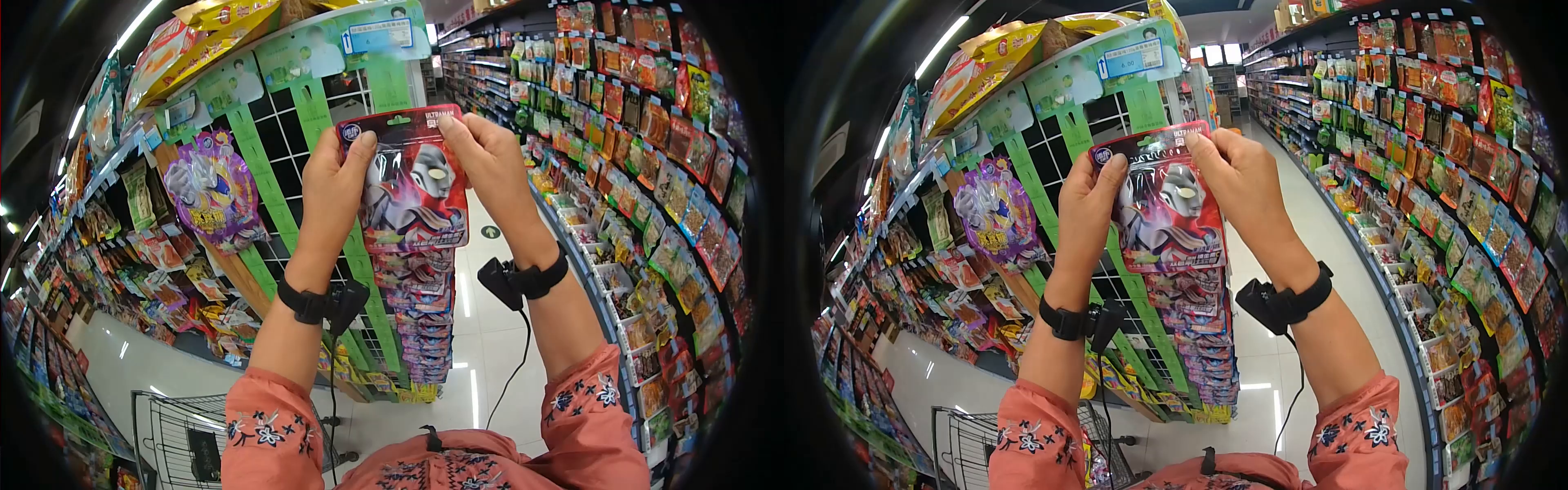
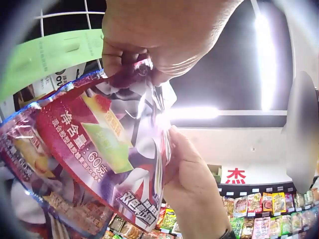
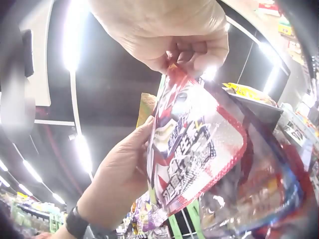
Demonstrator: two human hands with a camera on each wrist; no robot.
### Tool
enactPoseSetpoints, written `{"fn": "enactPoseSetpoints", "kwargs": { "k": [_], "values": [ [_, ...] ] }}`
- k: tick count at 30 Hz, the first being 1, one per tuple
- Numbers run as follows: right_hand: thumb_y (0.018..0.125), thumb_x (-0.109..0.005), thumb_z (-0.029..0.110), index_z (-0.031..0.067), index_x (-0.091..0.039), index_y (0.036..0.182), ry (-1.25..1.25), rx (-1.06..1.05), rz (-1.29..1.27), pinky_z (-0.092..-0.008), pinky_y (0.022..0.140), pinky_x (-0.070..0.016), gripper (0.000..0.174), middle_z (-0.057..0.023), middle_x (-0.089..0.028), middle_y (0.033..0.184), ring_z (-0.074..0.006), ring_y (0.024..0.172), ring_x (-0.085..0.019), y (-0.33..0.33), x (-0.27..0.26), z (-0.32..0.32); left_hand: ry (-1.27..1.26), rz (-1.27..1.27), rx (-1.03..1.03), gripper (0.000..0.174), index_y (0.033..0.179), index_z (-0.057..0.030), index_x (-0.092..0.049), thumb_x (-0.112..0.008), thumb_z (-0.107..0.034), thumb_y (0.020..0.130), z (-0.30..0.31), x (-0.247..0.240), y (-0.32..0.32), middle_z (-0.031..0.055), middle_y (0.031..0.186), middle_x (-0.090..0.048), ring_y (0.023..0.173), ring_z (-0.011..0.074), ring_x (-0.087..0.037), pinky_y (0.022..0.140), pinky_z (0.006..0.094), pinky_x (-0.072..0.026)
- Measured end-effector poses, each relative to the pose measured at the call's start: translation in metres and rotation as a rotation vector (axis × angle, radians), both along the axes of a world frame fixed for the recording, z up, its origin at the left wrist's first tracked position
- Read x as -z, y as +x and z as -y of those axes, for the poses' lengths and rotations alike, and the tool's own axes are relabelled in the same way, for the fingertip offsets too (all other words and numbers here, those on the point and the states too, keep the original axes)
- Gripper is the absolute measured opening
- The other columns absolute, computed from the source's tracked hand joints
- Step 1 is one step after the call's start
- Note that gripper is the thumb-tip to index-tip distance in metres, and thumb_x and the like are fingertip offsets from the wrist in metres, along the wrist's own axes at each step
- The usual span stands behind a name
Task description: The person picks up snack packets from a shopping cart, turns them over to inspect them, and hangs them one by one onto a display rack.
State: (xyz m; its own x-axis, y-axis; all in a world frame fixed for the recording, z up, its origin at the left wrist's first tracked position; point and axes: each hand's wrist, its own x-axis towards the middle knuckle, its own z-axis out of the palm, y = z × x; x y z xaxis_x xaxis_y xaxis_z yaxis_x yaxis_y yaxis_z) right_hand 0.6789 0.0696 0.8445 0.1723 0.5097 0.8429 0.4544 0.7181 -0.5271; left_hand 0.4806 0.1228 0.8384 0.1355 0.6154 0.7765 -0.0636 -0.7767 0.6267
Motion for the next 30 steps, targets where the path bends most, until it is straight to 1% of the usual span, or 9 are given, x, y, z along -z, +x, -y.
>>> {"fn": "enactPoseSetpoints", "kwargs": {
  "k": [5, 9, 10, 13, 16, 22, 25, 28, 30],
  "values": [
    [0.096, -0.062, 0.031, -0.0034, -0.066, 0.080, 0.031, 0.053, 0.043, -0.0340, 0.054, -0.0402, 0.039, -0.0087, -0.057, 0.059, -0.0132, 0.055, -0.049, 0.000, -0.025, -0.013, 0.067, -0.010, -0.034, 0.026, 0.109, -0.0006, -0.065, -0.059, -0.025, 0.102, -0.017, -0.026, -0.002, -0.0017, 0.094, -0.067, 0.081, 0.0033, -0.057, 0.073, 0.0204, -0.0470],
    [0.096, -0.061, 0.034, -0.0028, -0.066, 0.075, 0.047, 0.091, 0.060, -0.0358, 0.054, -0.0403, 0.042, -0.0104, -0.056, 0.058, -0.0157, 0.054, -0.050, 0.000, -0.041, -0.021, 0.135, -0.120, -0.269, 0.029, 0.107, -0.0008, -0.067, -0.059, -0.029, 0.101, -0.037, -0.045, -0.005, -0.0017, 0.090, -0.067, 0.077, 0.0033, -0.055, 0.069, 0.0208, -0.0446],
    [0.096, -0.061, 0.034, -0.0026, -0.066, 0.075, 0.045, 0.106, 0.067, -0.0361, 0.054, -0.0404, 0.043, -0.0104, -0.056, 0.058, -0.0161, 0.054, -0.050, 0.001, -0.045, -0.025, 0.148, -0.114, -0.306, 0.032, 0.100, -0.0003, -0.068, -0.061, -0.031, 0.100, -0.040, -0.049, -0.004, -0.0017, 0.085, -0.067, 0.076, 0.0037, -0.054, 0.068, 0.0220, -0.0436],
    [0.095, -0.060, 0.036, -0.0023, -0.065, 0.073, 0.038, 0.102, 0.062, -0.0369, 0.055, -0.0412, 0.045, -0.0104, -0.056, 0.057, -0.0169, 0.054, -0.051, 0.003, -0.051, -0.033, 0.151, -0.151, -0.377, 0.036, 0.096, 0.0007, -0.068, -0.061, -0.035, 0.099, -0.039, -0.061, -0.004, -0.0010, 0.080, -0.066, 0.072, 0.0049, -0.052, 0.066, 0.0245, -0.0431],
    [0.095, -0.059, 0.036, -0.0024, -0.066, 0.073, 0.049, 0.106, 0.063, -0.0366, 0.055, -0.0419, 0.045, -0.0103, -0.057, 0.058, -0.0170, 0.054, -0.052, 0.002, -0.057, -0.035, 0.194, -0.148, -0.426, 0.041, 0.093, 0.0015, -0.068, -0.062, -0.038, 0.098, -0.045, -0.068, -0.003, -0.0002, 0.073, -0.063, 0.067, 0.0063, -0.050, 0.062, 0.0272, -0.0421],
    [0.095, -0.059, 0.037, -0.0028, -0.066, 0.075, 0.066, 0.119, 0.094, -0.0362, 0.055, -0.0426, 0.045, -0.0102, -0.058, 0.056, -0.0173, 0.052, -0.053, 0.004, -0.059, -0.046, 0.160, -0.223, -0.503, 0.043, 0.086, 0.0015, -0.069, -0.062, -0.039, 0.097, -0.050, -0.072, -0.005, 0.0010, 0.066, -0.060, 0.062, 0.0087, -0.049, 0.059, 0.0299, -0.0413],
    [0.095, -0.059, 0.036, -0.0029, -0.066, 0.073, 0.051, 0.106, 0.080, -0.0362, 0.054, -0.0423, 0.045, -0.0098, -0.056, 0.055, -0.0166, 0.051, -0.052, 0.006, -0.059, -0.049, 0.165, -0.232, -0.479, 0.044, 0.085, 0.0016, -0.069, -0.061, -0.040, 0.096, -0.051, -0.075, -0.004, 0.0029, 0.065, -0.059, 0.061, 0.0101, -0.049, 0.058, 0.0307, -0.0413],
    [0.095, -0.058, 0.035, -0.0027, -0.064, 0.071, 0.014, 0.086, 0.057, -0.0360, 0.054, -0.0421, 0.045, -0.0094, -0.055, 0.054, -0.0157, 0.051, -0.051, 0.006, -0.057, -0.047, 0.149, -0.290, -0.518, 0.047, 0.083, 0.0065, -0.064, -0.061, -0.039, 0.094, -0.037, -0.080, -0.002, 0.0231, 0.074, -0.064, 0.066, 0.0334, -0.060, 0.067, 0.0414, -0.0473],
    [0.094, -0.058, 0.035, -0.0024, -0.063, 0.070, -0.013, 0.088, 0.051, -0.0358, 0.054, -0.0420, 0.045, -0.0091, -0.055, 0.054, -0.0152, 0.051, -0.051, 0.008, -0.056, -0.046, 0.141, -0.295, -0.518, 0.047, 0.084, 0.0067, -0.064, -0.062, -0.039, 0.094, -0.039, -0.078, -0.001, 0.0233, 0.073, -0.064, 0.066, 0.0343, -0.060, 0.066, 0.0417, -0.0472]
  ]
}}
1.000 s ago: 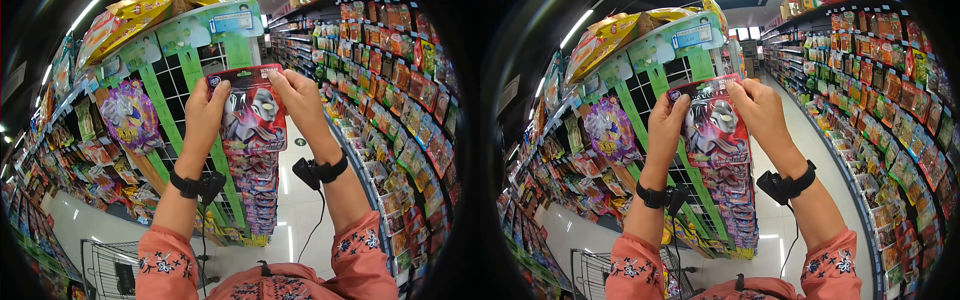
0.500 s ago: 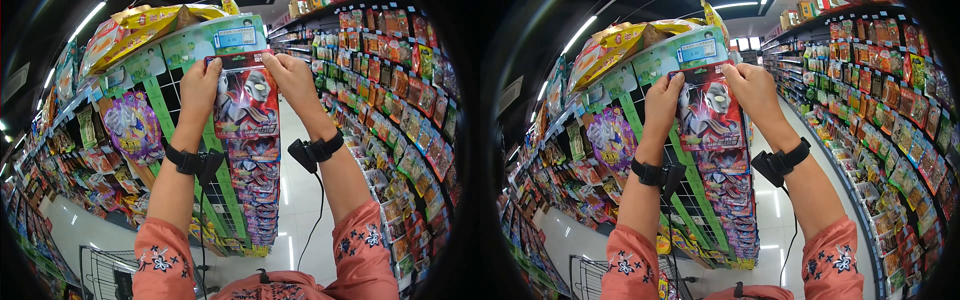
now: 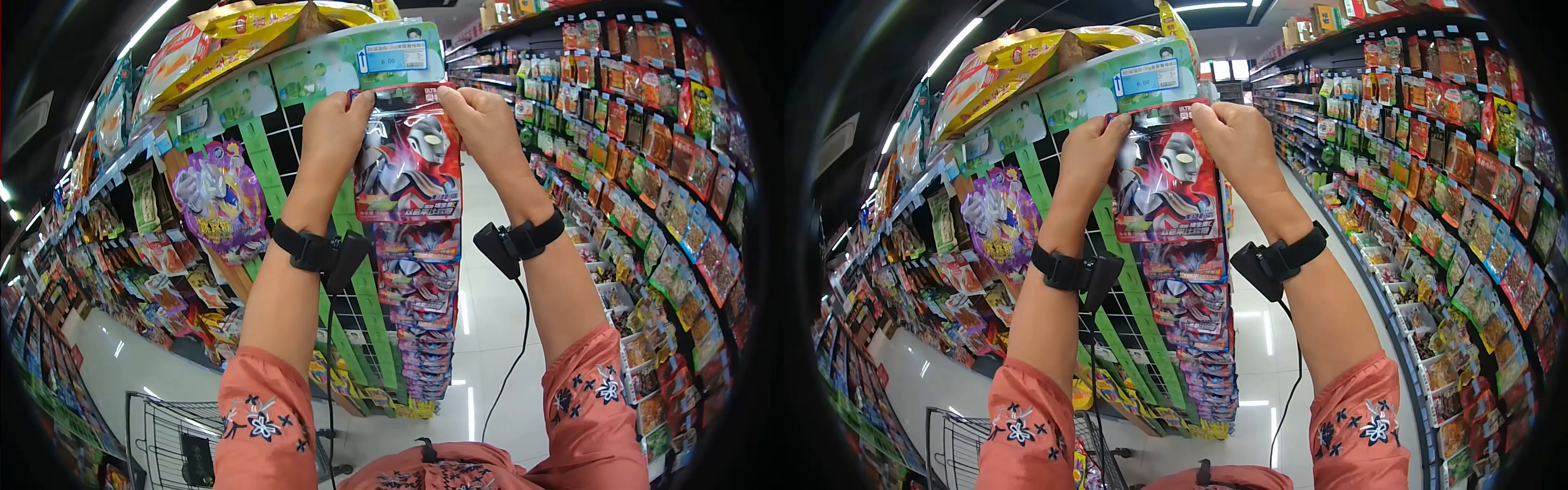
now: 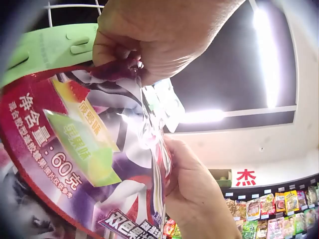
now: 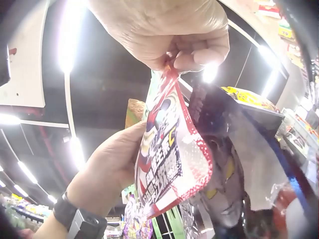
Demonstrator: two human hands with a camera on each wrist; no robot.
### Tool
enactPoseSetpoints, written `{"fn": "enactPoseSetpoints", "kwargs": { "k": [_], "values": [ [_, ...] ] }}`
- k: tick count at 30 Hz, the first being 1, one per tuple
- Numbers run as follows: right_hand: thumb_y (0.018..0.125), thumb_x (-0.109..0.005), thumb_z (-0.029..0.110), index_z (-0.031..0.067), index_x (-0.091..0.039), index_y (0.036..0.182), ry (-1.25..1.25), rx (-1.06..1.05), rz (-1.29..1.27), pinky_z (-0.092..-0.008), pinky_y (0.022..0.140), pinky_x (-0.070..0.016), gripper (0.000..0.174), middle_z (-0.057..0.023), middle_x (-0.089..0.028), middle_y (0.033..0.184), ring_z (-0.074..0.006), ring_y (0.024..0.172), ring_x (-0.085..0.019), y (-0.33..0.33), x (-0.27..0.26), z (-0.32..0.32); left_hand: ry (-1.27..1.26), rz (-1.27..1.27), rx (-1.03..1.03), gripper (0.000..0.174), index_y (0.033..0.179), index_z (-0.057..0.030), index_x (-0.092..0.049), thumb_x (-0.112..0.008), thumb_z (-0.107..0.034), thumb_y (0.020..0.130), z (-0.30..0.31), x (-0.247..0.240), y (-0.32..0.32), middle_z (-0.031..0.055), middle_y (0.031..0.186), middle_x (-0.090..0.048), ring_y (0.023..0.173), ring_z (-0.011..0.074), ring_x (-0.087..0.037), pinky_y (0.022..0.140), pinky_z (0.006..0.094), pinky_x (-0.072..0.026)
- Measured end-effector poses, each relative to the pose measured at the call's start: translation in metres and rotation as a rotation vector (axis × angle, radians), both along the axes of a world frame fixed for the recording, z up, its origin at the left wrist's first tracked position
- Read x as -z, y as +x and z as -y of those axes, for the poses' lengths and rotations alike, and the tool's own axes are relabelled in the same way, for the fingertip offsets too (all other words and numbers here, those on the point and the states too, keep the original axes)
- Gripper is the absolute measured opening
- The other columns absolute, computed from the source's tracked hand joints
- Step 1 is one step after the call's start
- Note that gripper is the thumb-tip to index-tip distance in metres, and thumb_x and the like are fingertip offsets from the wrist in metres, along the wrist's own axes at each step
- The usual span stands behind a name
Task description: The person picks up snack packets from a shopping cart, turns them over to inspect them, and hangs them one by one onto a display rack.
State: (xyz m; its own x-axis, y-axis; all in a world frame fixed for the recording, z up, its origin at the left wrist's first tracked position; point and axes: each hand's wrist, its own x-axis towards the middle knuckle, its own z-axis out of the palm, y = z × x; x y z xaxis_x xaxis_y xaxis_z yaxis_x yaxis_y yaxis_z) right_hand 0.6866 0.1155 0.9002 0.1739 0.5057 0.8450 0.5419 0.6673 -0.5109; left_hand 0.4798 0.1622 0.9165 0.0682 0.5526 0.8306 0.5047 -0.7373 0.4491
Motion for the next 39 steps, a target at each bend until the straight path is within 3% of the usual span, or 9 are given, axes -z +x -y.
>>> {"fn": "enactPoseSetpoints", "kwargs": {
  "k": [1, 4, 12, 15, 17, 25, 28, 32, 39],
  "values": [
    [0.094, -0.057, 0.035, -0.0024, -0.063, 0.070, 0.001, 0.002, 0.007, -0.0358, 0.054, -0.0420, 0.045, -0.0092, -0.055, 0.054, -0.0153, 0.051, -0.051, 0.001, 0.001, 0.000, -0.004, -0.002, 0.000, 0.047, 0.084, 0.0068, -0.064, -0.062, -0.039, 0.094, -0.003, 0.001, 0.000, 0.0234, 0.073, -0.064, 0.066, 0.0347, -0.060, 0.066, 0.0419, -0.0472],
    [0.094, -0.057, 0.035, -0.0021, -0.063, 0.069, 0.002, 0.002, 0.016, -0.0360, 0.054, -0.0420, 0.045, -0.0097, -0.055, 0.054, -0.0161, 0.051, -0.051, 0.002, 0.006, -0.004, 0.068, -0.039, -0.052, 0.049, 0.083, 0.0024, -0.067, -0.061, -0.044, 0.095, -0.015, 0.007, -0.002, 0.0093, 0.065, -0.062, 0.061, 0.0147, -0.055, 0.060, 0.0333, -0.0443],
    [0.092, -0.066, 0.040, -0.0012, -0.066, 0.071, 0.060, 0.066, 0.074, -0.0373, 0.055, -0.0441, 0.046, -0.0124, -0.057, 0.057, -0.0209, 0.053, -0.054, 0.013, 0.021, -0.010, 0.125, -0.096, -0.099, 0.045, 0.096, 0.0038, -0.064, -0.066, -0.041, 0.094, -0.009, 0.017, -0.006, 0.0111, 0.071, -0.065, 0.062, 0.0151, -0.059, 0.059, 0.0327, -0.0476],
    [0.094, -0.066, 0.036, -0.0007, -0.070, 0.086, 0.092, 0.010, 0.017, -0.0315, 0.055, -0.0459, 0.038, -0.0056, -0.062, 0.064, -0.0127, 0.057, -0.056, 0.018, 0.030, -0.003, 0.089, -0.077, -0.115, 0.046, 0.112, 0.0054, -0.059, -0.070, -0.034, 0.093, 0.010, 0.026, -0.010, 0.0120, 0.081, -0.069, 0.065, 0.0167, -0.064, 0.059, 0.0315, -0.0521],
    [0.098, -0.061, 0.038, 0.0037, -0.068, 0.098, -0.001, -0.043, -0.036, -0.0210, 0.049, -0.0400, 0.035, -0.0018, -0.063, 0.080, -0.0052, 0.057, -0.054, 0.019, 0.038, 0.021, 0.177, -0.031, -0.159, 0.046, 0.112, 0.0027, -0.059, -0.069, -0.037, 0.090, 0.025, 0.039, -0.015, 0.0179, 0.086, -0.070, 0.085, 0.0375, -0.068, 0.073, 0.0429, -0.0528],
    [0.101, -0.056, 0.024, -0.0013, -0.062, 0.121, -0.194, -0.190, -0.172, -0.0244, 0.063, -0.0500, 0.033, -0.0077, -0.068, 0.097, -0.0120, 0.077, -0.066, 0.023, 0.138, 0.065, -0.048, 0.096, 0.082, 0.042, 0.128, 0.0023, -0.056, -0.060, -0.029, 0.101, 0.071, 0.142, -0.032, 0.0117, 0.115, -0.066, 0.103, 0.0154, -0.062, 0.087, 0.0297, -0.0501],
    [0.102, -0.054, 0.018, -0.0020, -0.060, 0.129, -0.156, -0.181, -0.115, -0.0292, 0.083, -0.0514, 0.034, -0.0119, -0.068, 0.108, -0.0184, 0.095, -0.067, 0.016, 0.168, 0.067, -0.176, 0.174, 0.187, 0.044, 0.135, 0.0010, -0.053, -0.056, -0.030, 0.103, 0.066, 0.168, -0.027, 0.0114, 0.127, -0.064, 0.110, 0.0169, -0.061, 0.088, 0.0298, -0.0497],
    [0.101, -0.054, 0.014, -0.0030, -0.060, 0.129, -0.140, -0.165, 0.043, -0.0311, 0.090, -0.0490, 0.033, -0.0164, -0.066, 0.115, -0.0216, 0.104, -0.065, 0.008, 0.178, 0.067, -0.215, 0.188, 0.247, 0.046, 0.139, -0.0002, -0.050, -0.054, -0.030, 0.104, 0.071, 0.176, -0.018, 0.0111, 0.131, -0.063, 0.113, 0.0171, -0.061, 0.090, 0.0301, -0.0490],
    [0.100, -0.055, 0.012, -0.0031, -0.058, 0.132, -0.080, -0.156, 0.085, -0.0318, 0.086, -0.0500, 0.036, -0.0160, -0.066, 0.113, -0.0208, 0.098, -0.065, 0.016, 0.199, 0.064, -0.267, 0.246, 0.226, 0.050, 0.142, 0.0005, -0.046, -0.053, -0.031, 0.104, 0.085, 0.197, -0.017, 0.0156, 0.136, -0.058, 0.120, 0.0198, -0.059, 0.093, 0.0318, -0.0496]
  ]
}}
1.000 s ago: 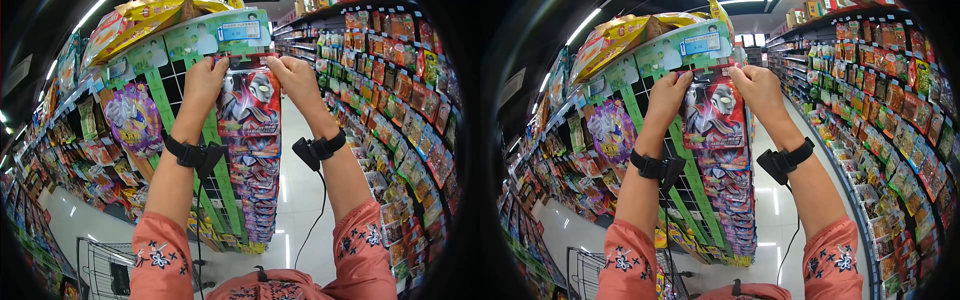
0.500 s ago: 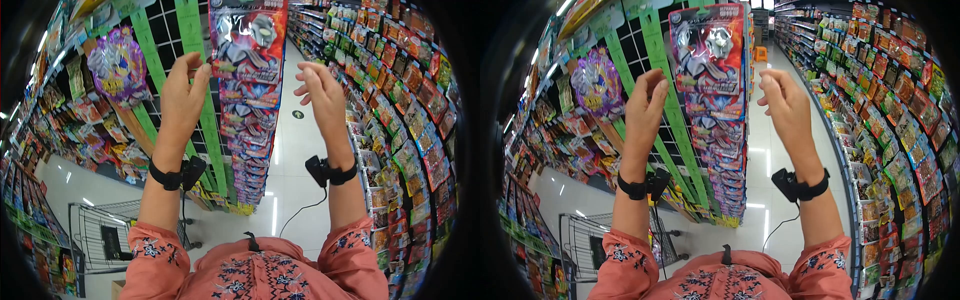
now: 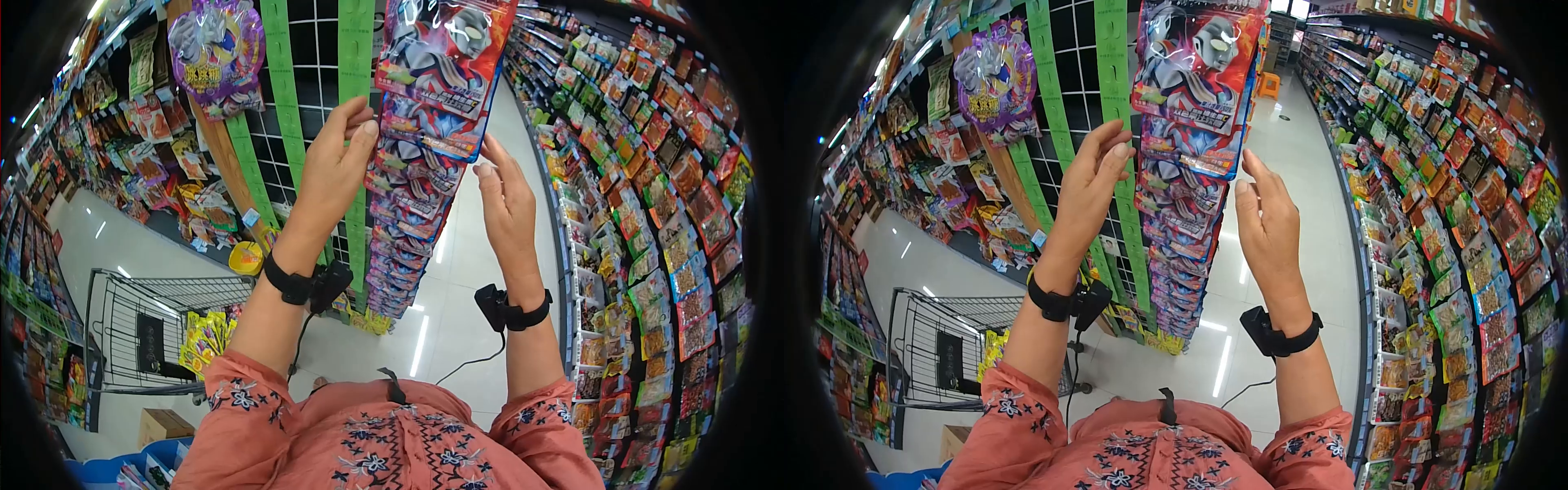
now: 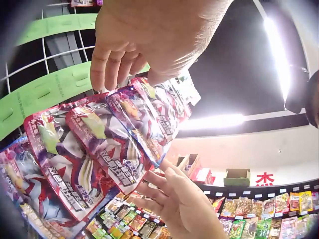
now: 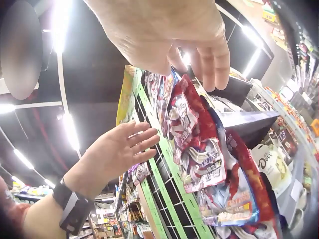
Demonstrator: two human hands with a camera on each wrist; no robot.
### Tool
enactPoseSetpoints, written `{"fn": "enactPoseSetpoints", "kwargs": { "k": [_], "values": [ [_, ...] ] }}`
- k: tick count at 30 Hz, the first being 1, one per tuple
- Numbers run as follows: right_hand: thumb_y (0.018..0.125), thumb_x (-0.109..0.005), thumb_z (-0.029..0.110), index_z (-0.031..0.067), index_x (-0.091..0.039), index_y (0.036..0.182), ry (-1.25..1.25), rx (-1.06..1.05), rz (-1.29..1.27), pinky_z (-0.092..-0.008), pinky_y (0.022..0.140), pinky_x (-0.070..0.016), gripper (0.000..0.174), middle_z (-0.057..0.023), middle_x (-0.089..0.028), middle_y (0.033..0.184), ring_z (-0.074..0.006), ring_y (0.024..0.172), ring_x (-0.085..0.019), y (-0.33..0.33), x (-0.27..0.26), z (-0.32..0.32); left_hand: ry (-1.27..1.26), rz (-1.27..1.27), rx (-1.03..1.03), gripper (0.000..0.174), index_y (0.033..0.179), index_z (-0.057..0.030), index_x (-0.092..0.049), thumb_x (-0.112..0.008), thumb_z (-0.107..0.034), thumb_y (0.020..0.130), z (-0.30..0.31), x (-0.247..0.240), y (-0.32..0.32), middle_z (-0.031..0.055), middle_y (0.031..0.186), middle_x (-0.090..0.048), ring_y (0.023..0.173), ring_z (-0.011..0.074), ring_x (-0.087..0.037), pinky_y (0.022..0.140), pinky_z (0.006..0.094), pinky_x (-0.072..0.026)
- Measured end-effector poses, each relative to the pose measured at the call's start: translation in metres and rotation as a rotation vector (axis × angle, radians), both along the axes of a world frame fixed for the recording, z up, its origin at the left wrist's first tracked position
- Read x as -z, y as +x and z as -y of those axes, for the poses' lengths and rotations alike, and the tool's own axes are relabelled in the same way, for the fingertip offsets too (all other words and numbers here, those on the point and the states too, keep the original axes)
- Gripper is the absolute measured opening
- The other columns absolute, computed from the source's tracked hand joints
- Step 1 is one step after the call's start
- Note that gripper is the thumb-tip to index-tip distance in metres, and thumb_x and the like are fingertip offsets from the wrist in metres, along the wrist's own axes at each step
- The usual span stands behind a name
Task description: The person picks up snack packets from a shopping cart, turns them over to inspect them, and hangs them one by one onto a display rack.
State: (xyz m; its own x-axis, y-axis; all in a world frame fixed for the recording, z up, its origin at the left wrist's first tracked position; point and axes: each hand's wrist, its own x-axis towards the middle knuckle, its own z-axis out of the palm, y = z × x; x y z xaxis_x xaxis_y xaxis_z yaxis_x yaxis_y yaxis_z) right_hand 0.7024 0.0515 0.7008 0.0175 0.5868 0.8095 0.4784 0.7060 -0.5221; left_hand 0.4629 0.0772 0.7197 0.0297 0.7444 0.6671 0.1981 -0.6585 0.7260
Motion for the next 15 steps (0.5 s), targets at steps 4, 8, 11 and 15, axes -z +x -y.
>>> {"fn": "enactPoseSetpoints", "kwargs": {
  "k": [4, 8, 11, 15],
  "values": [
    [0.099, -0.056, 0.010, -0.0018, -0.057, 0.133, -0.046, 0.041, 0.078, -0.0321, 0.085, -0.0505, 0.037, -0.0162, -0.065, 0.113, -0.0214, 0.096, -0.065, -0.008, 0.005, 0.013, 0.057, -0.014, -0.037, 0.049, 0.140, 0.0013, -0.048, -0.055, -0.030, 0.103, -0.007, 0.006, -0.001, 0.0153, 0.134, -0.059, 0.118, 0.0190, -0.059, 0.093, 0.0312, -0.0488],
    [0.098, -0.056, 0.008, -0.0014, -0.058, 0.130, -0.122, 0.043, -0.046, -0.0326, 0.081, -0.0505, 0.034, -0.0150, -0.064, 0.113, -0.0216, 0.091, -0.063, -0.006, 0.040, 0.022, -0.021, -0.002, -0.067, 0.042, 0.132, 0.0009, -0.054, -0.057, -0.028, 0.102, 0.013, 0.025, -0.009, 0.0114, 0.125, -0.063, 0.108, 0.0157, -0.061, 0.088, 0.0291, -0.0490],
    [0.099, -0.054, 0.012, -0.0028, -0.064, 0.109, -0.430, -0.042, 0.054, -0.0298, 0.078, -0.0500, 0.020, -0.0083, -0.066, 0.091, -0.0186, 0.087, -0.065, 0.010, 0.092, 0.045, -0.241, -0.034, -0.041, 0.035, 0.125, -0.0006, -0.057, -0.056, -0.027, 0.102, 0.037, 0.085, -0.031, 0.0053, 0.107, -0.066, 0.093, 0.0124, -0.064, 0.078, 0.0277, -0.0497],
    [0.101, -0.053, 0.020, -0.0009, -0.065, 0.104, -1.116, -0.285, 0.033, -0.0268, 0.070, -0.0514, 0.024, -0.0054, -0.067, 0.086, -0.0141, 0.076, -0.065, 0.031, 0.178, 0.083, -0.704, -0.413, 0.114, 0.037, 0.117, 0.0010, -0.059, -0.058, -0.031, 0.100, 0.096, 0.230, -0.079, 0.0112, 0.099, -0.068, 0.092, 0.0198, -0.067, 0.079, 0.0321, -0.0507]
  ]
}}
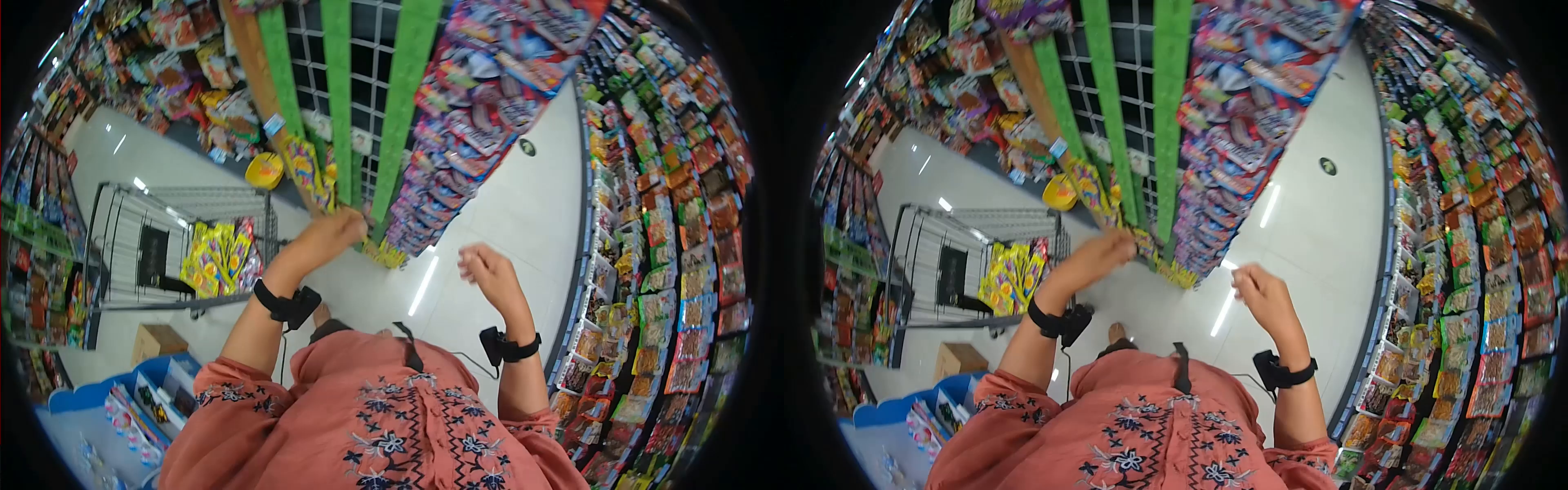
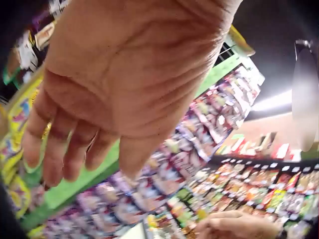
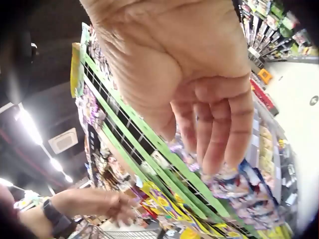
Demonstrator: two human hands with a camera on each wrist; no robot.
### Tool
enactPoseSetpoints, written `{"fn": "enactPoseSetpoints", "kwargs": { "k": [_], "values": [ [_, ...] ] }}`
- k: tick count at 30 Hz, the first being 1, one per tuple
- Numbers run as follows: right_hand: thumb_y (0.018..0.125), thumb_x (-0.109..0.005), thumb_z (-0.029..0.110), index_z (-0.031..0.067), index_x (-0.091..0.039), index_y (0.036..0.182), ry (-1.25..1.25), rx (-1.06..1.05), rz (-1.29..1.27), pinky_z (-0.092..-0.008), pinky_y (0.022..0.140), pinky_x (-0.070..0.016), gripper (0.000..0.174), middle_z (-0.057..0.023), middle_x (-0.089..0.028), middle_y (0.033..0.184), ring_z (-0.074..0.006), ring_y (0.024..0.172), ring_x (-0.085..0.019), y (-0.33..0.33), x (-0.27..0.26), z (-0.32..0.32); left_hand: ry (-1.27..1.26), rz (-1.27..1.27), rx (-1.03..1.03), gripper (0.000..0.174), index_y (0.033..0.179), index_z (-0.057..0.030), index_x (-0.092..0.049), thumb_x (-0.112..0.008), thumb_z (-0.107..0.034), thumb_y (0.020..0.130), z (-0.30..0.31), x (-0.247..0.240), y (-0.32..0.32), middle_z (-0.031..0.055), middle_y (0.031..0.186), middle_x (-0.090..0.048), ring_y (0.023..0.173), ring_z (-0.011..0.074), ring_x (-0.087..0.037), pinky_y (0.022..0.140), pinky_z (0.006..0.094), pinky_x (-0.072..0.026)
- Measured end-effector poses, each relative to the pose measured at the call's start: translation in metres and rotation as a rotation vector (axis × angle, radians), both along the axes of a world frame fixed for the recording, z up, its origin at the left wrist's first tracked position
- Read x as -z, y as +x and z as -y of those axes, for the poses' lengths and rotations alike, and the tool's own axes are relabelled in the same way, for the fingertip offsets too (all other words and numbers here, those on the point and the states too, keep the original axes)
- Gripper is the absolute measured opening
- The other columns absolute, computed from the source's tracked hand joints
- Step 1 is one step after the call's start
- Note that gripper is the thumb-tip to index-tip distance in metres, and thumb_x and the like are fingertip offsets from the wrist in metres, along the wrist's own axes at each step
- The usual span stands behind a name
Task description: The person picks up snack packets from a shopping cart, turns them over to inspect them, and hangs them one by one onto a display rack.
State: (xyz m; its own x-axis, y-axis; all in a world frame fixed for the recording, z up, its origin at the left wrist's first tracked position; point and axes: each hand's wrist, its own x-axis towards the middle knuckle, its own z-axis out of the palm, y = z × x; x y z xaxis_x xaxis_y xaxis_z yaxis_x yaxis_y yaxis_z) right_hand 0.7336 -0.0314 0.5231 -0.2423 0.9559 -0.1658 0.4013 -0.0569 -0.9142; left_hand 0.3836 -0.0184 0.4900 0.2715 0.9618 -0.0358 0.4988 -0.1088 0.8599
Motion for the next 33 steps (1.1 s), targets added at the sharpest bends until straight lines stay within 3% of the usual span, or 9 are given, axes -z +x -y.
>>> {"fn": "enactPoseSetpoints", "kwargs": {
  "k": [2, 5, 10, 14, 16, 20, 26, 28, 33],
  "values": [
    [0.100, -0.054, 0.021, -0.0003, -0.066, 0.104, -0.166, -0.012, 0.022, -0.0268, 0.068, -0.0523, 0.024, -0.0070, -0.069, 0.089, -0.0142, 0.075, -0.066, 0.016, 0.040, 0.017, -0.185, -0.445, 0.055, 0.045, 0.113, 0.0036, -0.061, -0.060, -0.038, 0.096, 0.055, 0.048, -0.026, 0.0200, 0.105, -0.069, 0.097, 0.0339, -0.067, 0.083, 0.0385, -0.0511],
    [0.099, -0.055, 0.022, 0.0004, -0.066, 0.100, -0.355, 0.014, -0.035, -0.0272, 0.068, -0.0532, 0.024, -0.0086, -0.070, 0.088, -0.0154, 0.074, -0.067, 0.023, 0.072, 0.036, -0.407, -0.252, -0.202, 0.053, 0.114, 0.0049, -0.062, -0.061, -0.044, 0.093, 0.126, 0.106, -0.056, 0.0256, 0.112, -0.067, 0.105, 0.0424, -0.064, 0.090, 0.0431, -0.0498],
    [0.100, -0.058, 0.028, 0.0055, -0.061, 0.084, -0.463, 0.049, -0.109, -0.0277, 0.065, -0.0537, 0.028, -0.0045, -0.064, 0.072, -0.0142, 0.062, -0.063, -0.004, 0.103, 0.026, -0.608, -0.489, -0.342, 0.053, 0.118, 0.0015, -0.063, -0.057, -0.046, 0.094, 0.201, 0.128, -0.070, 0.0264, 0.113, -0.067, 0.107, 0.0420, -0.063, 0.090, 0.0446, -0.0497],
    [0.100, -0.054, 0.020, 0.0039, -0.063, 0.096, -0.469, -0.167, -0.096, -0.0267, 0.064, -0.0532, 0.019, -0.0038, -0.062, 0.069, -0.0133, 0.060, -0.062, -0.048, 0.113, 0.015, -0.623, -0.379, -0.433, 0.052, 0.115, 0.0018, -0.062, -0.058, -0.045, 0.092, 0.225, 0.130, -0.077, 0.0276, 0.108, -0.068, 0.105, 0.0439, -0.063, 0.089, 0.0480, -0.0498],
    [0.099, -0.050, 0.012, 0.0028, -0.063, 0.105, -0.475, -0.235, -0.127, -0.0266, 0.063, -0.0527, 0.017, -0.0045, -0.062, 0.070, -0.0128, 0.063, -0.062, -0.074, 0.106, 0.015, -0.617, -0.370, -0.455, 0.053, 0.116, 0.0018, -0.062, -0.059, -0.045, 0.092, 0.227, 0.131, -0.079, 0.0273, 0.107, -0.068, 0.105, 0.0436, -0.064, 0.089, 0.0481, -0.0496],
    [0.094, -0.043, 0.002, 0.0011, -0.059, 0.121, -0.486, -0.232, -0.202, -0.0268, 0.065, -0.0534, 0.032, -0.0069, -0.065, 0.083, -0.0141, 0.072, -0.064, -0.099, 0.109, 0.016, -0.637, -0.307, -0.451, 0.052, 0.117, 0.0021, -0.062, -0.060, -0.044, 0.092, 0.221, 0.139, -0.095, 0.0275, 0.107, -0.069, 0.104, 0.0435, -0.064, 0.089, 0.0472, -0.0497],
    [0.100, -0.048, 0.012, 0.0012, -0.060, 0.117, -0.528, -0.177, -0.113, -0.0267, 0.065, -0.0533, 0.024, -0.0076, -0.065, 0.089, -0.0141, 0.073, -0.064, -0.131, 0.107, 0.021, -0.561, -0.264, -0.403, 0.048, 0.116, -0.0008, -0.064, -0.060, -0.042, 0.093, 0.185, 0.137, -0.147, 0.0249, 0.105, -0.069, 0.101, 0.0402, -0.066, 0.087, 0.0441, -0.0501],
    [0.101, -0.049, 0.015, 0.0013, -0.061, 0.115, -0.522, -0.144, -0.109, -0.0266, 0.065, -0.0532, 0.023, -0.0074, -0.065, 0.089, -0.0138, 0.073, -0.065, -0.148, 0.103, 0.025, -0.524, -0.255, -0.367, 0.048, 0.116, 0.0011, -0.064, -0.059, -0.042, 0.095, 0.174, 0.144, -0.176, 0.0225, 0.101, -0.070, 0.098, 0.0363, -0.067, 0.086, 0.0401, -0.0507],
    [0.101, -0.051, 0.016, 0.0018, -0.062, 0.114, -0.543, -0.080, -0.088, -0.0260, 0.065, -0.0530, 0.023, -0.0070, -0.066, 0.089, -0.0132, 0.072, -0.065, -0.205, 0.103, 0.037, -0.450, -0.231, -0.319, 0.042, 0.106, -0.0009, -0.067, -0.061, -0.041, 0.094, 0.139, 0.140, -0.272, 0.0183, 0.092, -0.070, 0.089, 0.0340, -0.066, 0.080, 0.0414, -0.0500]
  ]
}}
